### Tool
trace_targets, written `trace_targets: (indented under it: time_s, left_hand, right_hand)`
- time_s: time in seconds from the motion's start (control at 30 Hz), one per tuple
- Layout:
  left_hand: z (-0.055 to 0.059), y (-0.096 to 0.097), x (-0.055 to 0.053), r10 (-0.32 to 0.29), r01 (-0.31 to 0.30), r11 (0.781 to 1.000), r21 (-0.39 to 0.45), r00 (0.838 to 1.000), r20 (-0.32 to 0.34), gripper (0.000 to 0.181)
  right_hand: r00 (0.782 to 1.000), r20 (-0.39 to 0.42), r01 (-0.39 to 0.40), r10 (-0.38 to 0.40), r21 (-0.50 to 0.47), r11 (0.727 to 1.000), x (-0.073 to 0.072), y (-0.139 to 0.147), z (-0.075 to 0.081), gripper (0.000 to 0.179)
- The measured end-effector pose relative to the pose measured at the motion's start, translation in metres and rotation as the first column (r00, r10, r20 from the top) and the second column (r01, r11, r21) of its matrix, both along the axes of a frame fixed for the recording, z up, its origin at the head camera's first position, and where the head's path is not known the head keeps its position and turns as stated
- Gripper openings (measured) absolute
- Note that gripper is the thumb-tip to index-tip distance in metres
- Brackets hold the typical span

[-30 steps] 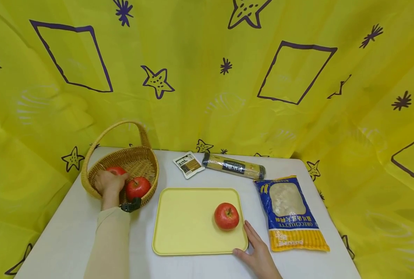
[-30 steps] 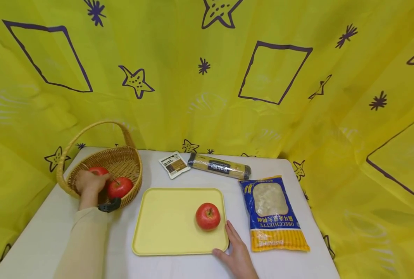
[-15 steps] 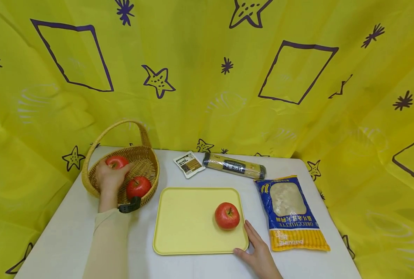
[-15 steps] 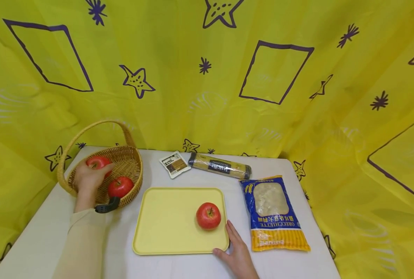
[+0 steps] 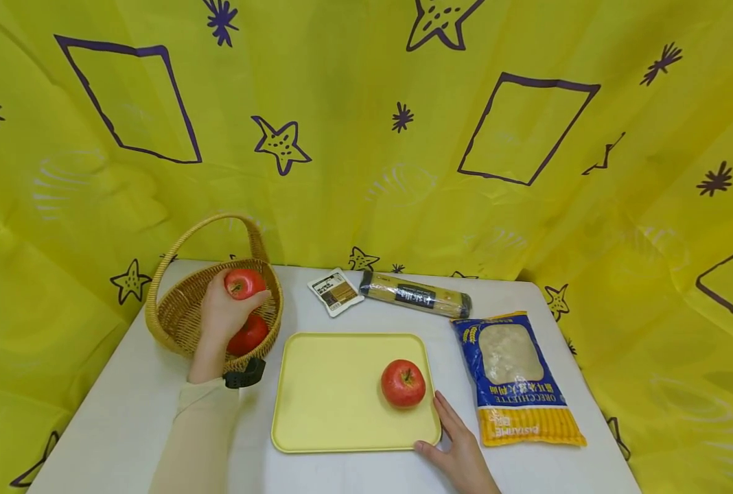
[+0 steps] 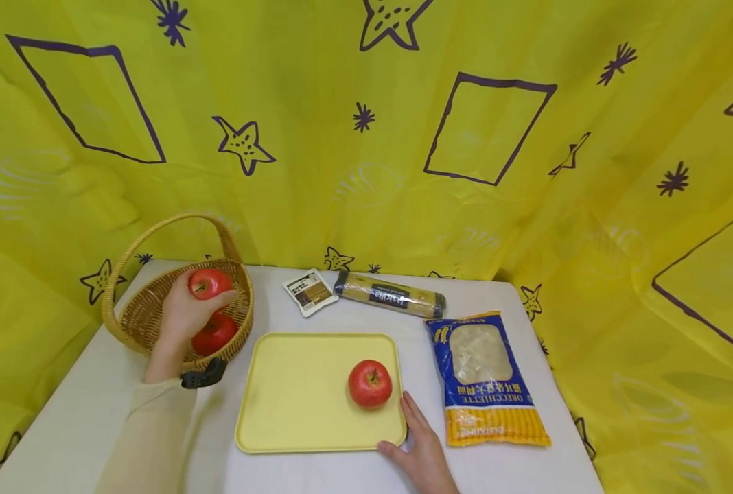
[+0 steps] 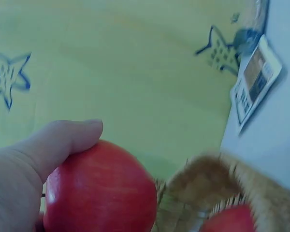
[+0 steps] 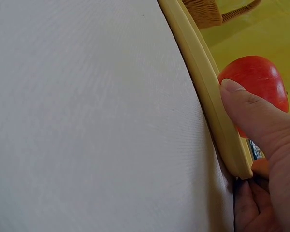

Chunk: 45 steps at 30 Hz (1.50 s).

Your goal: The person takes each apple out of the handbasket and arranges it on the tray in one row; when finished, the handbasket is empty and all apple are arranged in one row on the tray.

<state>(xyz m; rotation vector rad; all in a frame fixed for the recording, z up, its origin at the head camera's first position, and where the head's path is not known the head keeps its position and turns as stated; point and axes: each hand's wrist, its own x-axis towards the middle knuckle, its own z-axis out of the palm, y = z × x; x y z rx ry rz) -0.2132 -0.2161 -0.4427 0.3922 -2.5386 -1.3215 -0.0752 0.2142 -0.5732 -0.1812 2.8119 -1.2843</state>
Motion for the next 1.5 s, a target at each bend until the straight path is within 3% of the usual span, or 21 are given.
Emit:
trace_targets:
  time_s: [0.13, 0.3, 0.43, 0.77, 1.17, 1.5]
  left_hand:
    - [0.0, 0.018, 0.0, -0.076, 0.076, 0.997, 0.013, 0.997, 0.003, 0.095]
    - [0.0, 0.045, 0.001, -0.168, 0.168, 0.982, 0.087, 0.986, -0.009, 0.096]
    - [-0.002, 0.064, 0.005, -0.222, 0.221, 0.971, 0.088, 0.975, -0.006, 0.094]
    - [-0.015, 0.098, 0.016, -0.383, 0.384, 0.918, 0.098, 0.923, -0.03, 0.087]
    - [-0.041, 0.125, 0.029, -0.486, 0.485, 0.868, 0.107, 0.874, -0.015, 0.088]
    - [-0.059, 0.137, 0.038, -0.553, 0.551, 0.828, 0.1, 0.833, -0.003, 0.084]
  right_hand:
    - [1.0, -0.002, -0.001, 0.001, -0.002, 1.0, 0.0, 0.0, 0.0, 0.09]
    - [1.0, -0.023, -0.001, 0.001, -0.014, 1.0, 0.001, 0.001, -0.001, 0.089]
    - [1.0, -0.029, -0.006, 0.005, -0.029, 1.0, 0.001, 0.001, -0.002, 0.089]
    - [1.0, -0.031, -0.005, 0.005, -0.022, 1.0, 0.001, 0.0, -0.002, 0.089]
    - [1.0, -0.029, -0.002, 0.002, -0.005, 1.0, 0.0, 0.0, -0.002, 0.089]
    - [0.996, -0.085, -0.02, 0.019, -0.017, 1.0, 0.001, 0.001, -0.006, 0.087]
